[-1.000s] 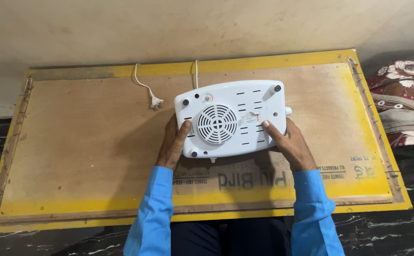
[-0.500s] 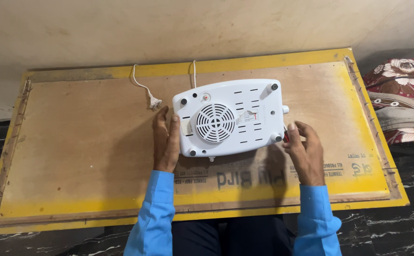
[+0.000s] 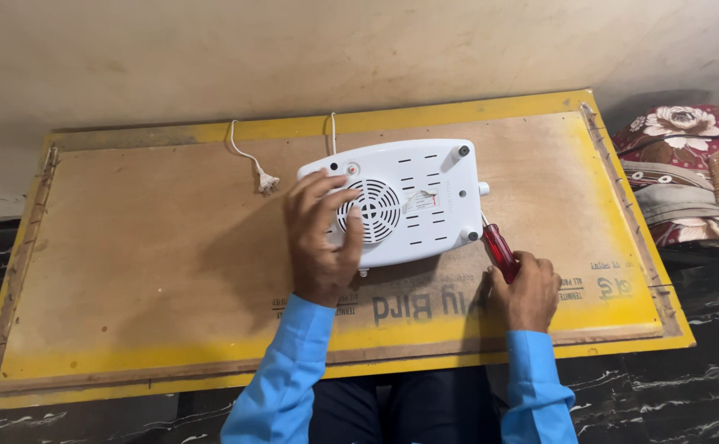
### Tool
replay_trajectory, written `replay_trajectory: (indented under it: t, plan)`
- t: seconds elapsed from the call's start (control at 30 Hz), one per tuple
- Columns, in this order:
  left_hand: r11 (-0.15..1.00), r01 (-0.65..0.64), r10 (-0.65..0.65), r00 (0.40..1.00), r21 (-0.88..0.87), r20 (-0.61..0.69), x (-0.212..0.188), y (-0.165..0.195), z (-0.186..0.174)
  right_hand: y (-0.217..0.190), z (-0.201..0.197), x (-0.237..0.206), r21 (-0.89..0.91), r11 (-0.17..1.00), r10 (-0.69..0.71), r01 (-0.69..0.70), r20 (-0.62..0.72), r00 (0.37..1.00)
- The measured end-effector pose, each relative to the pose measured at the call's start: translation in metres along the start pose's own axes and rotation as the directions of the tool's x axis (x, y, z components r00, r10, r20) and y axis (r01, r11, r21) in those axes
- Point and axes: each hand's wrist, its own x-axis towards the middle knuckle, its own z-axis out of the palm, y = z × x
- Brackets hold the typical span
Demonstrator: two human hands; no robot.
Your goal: The person flips a small white electric appliance over on a wooden board and uses a red screwdriver to unscrew the screws on its base, working around the bottom panel by hand.
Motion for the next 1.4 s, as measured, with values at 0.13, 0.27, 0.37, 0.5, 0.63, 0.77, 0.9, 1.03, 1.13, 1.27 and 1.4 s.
replay_trajectory:
  t: [0.13, 0.27, 0.37, 0.5, 0.63, 0.77, 0.9, 1.03, 1.13, 1.27, 1.4]
  plan:
    - [0.996, -0.076, 0.08, 0.989, -0.038, 0.123, 0.002, 0.011, 0.02, -0.006, -0.003, 0.0, 0.071, 0.997, -0.025, 0.03, -0.069, 0.997]
    - [0.986, -0.161, 0.165, 0.969, -0.035, 0.186, 0.003, 0.015, 0.042, -0.006, -0.004, 0.004, 0.114, 0.991, -0.058, 0.072, -0.12, 0.991]
    - [0.974, -0.227, 0.224, 0.946, -0.013, 0.236, 0.005, 0.013, 0.055, -0.004, -0.006, 0.006, 0.261, 0.965, 0.018, 0.026, -0.166, 0.986]
    - [0.957, -0.285, 0.264, 0.929, 0.047, 0.258, 0.009, 0.007, 0.069, 0.001, -0.009, 0.007, 0.471, 0.877, 0.178, -0.098, -0.129, 0.975]
    - [0.95, -0.28, 0.239, 0.936, 0.135, 0.259, 0.014, -0.002, 0.078, 0.003, -0.01, 0.006, 0.48, 0.875, 0.172, -0.057, -0.199, 0.965]
    - [0.951, -0.247, 0.198, 0.948, 0.185, 0.251, 0.014, -0.009, 0.083, 0.005, -0.008, 0.006, 0.502, 0.863, 0.177, -0.057, -0.194, 0.965]
    - [0.94, -0.228, 0.159, 0.952, 0.255, 0.263, 0.012, -0.011, 0.087, 0.006, -0.007, 0.005, 0.503, 0.863, 0.17, -0.042, -0.212, 0.962]
    - [0.933, -0.224, 0.138, 0.945, 0.283, 0.295, 0.011, -0.012, 0.087, 0.004, -0.007, 0.004, 0.486, 0.873, 0.18, -0.048, -0.228, 0.957]
    - [0.917, -0.274, 0.17, 0.926, 0.292, 0.336, 0.01, -0.016, 0.083, 0.002, -0.006, 0.003, 0.477, 0.877, 0.183, -0.05, -0.237, 0.954]
    - [0.92, -0.31, 0.204, 0.902, 0.24, 0.381, 0.008, -0.021, 0.076, 0.0, -0.007, 0.001, 0.472, 0.881, 0.176, -0.042, -0.244, 0.954]
    - [0.924, -0.319, 0.233, 0.906, 0.21, 0.352, 0.006, -0.023, 0.075, 0.0, -0.008, 0.001, 0.461, 0.886, 0.173, -0.044, -0.241, 0.955]
